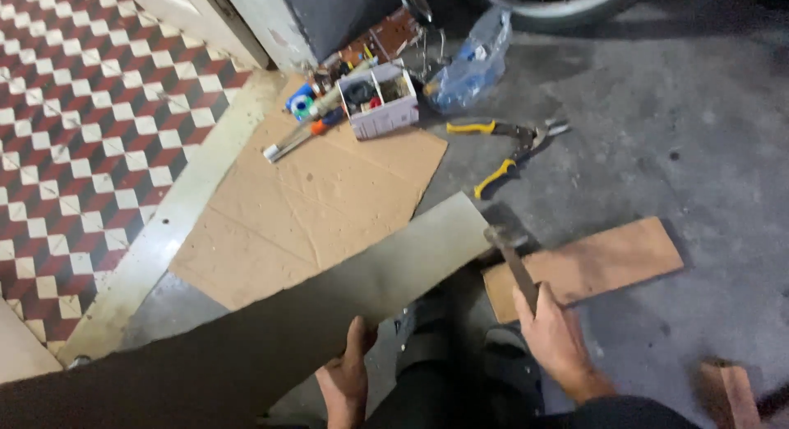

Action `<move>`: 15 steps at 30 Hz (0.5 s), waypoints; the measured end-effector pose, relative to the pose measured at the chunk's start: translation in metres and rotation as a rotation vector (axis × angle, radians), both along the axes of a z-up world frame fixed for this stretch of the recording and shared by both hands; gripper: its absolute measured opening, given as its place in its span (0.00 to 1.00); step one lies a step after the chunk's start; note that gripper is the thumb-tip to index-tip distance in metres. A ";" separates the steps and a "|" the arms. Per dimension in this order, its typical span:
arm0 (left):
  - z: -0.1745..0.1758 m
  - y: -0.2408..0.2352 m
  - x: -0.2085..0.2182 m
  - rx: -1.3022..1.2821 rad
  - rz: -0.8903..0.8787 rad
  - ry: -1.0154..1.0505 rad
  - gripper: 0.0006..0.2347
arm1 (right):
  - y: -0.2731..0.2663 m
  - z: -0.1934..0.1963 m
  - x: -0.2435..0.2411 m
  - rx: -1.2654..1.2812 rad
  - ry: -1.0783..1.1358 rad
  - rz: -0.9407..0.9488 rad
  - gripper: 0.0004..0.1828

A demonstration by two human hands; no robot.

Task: The person holds a long, flat metal sheet over a wooden block and repeatedly strikes it with a hammer. They then lift the sheet to inspect it before placing it back down and continuing to hammer it.

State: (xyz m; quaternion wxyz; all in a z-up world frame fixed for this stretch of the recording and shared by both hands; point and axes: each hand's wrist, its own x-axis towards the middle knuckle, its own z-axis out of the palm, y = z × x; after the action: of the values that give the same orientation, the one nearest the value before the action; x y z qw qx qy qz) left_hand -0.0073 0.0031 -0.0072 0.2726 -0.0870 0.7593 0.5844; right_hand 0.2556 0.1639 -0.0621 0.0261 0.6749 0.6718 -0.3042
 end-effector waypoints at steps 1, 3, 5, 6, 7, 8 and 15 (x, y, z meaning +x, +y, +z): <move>-0.003 0.001 -0.002 0.016 0.001 0.009 0.27 | 0.009 -0.004 -0.001 0.016 0.009 0.001 0.22; -0.012 -0.006 -0.004 -0.224 0.045 -0.096 0.38 | 0.016 -0.015 0.000 -0.179 -0.172 0.189 0.21; -0.007 -0.007 -0.004 -0.226 0.025 -0.048 0.36 | 0.024 0.006 -0.010 -0.137 -0.105 0.150 0.22; -0.007 -0.010 -0.003 -0.229 0.003 -0.003 0.34 | 0.026 0.015 -0.014 -0.097 -0.040 0.110 0.25; -0.019 -0.017 -0.005 -0.235 0.005 -0.006 0.34 | 0.017 0.006 -0.009 -0.103 -0.043 0.112 0.25; -0.028 -0.024 -0.007 -0.406 -0.109 -0.079 0.32 | 0.009 0.000 -0.004 0.035 0.008 0.096 0.20; 0.024 -0.005 -0.008 -0.361 -0.116 -0.112 0.24 | 0.035 -0.008 0.000 -0.014 -0.118 0.184 0.28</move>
State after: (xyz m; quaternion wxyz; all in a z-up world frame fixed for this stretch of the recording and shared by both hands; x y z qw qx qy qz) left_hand -0.0152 -0.0021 0.0173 0.3274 -0.1228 0.8393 0.4163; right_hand 0.2556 0.1992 -0.0701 0.0982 0.6270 0.7261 -0.2647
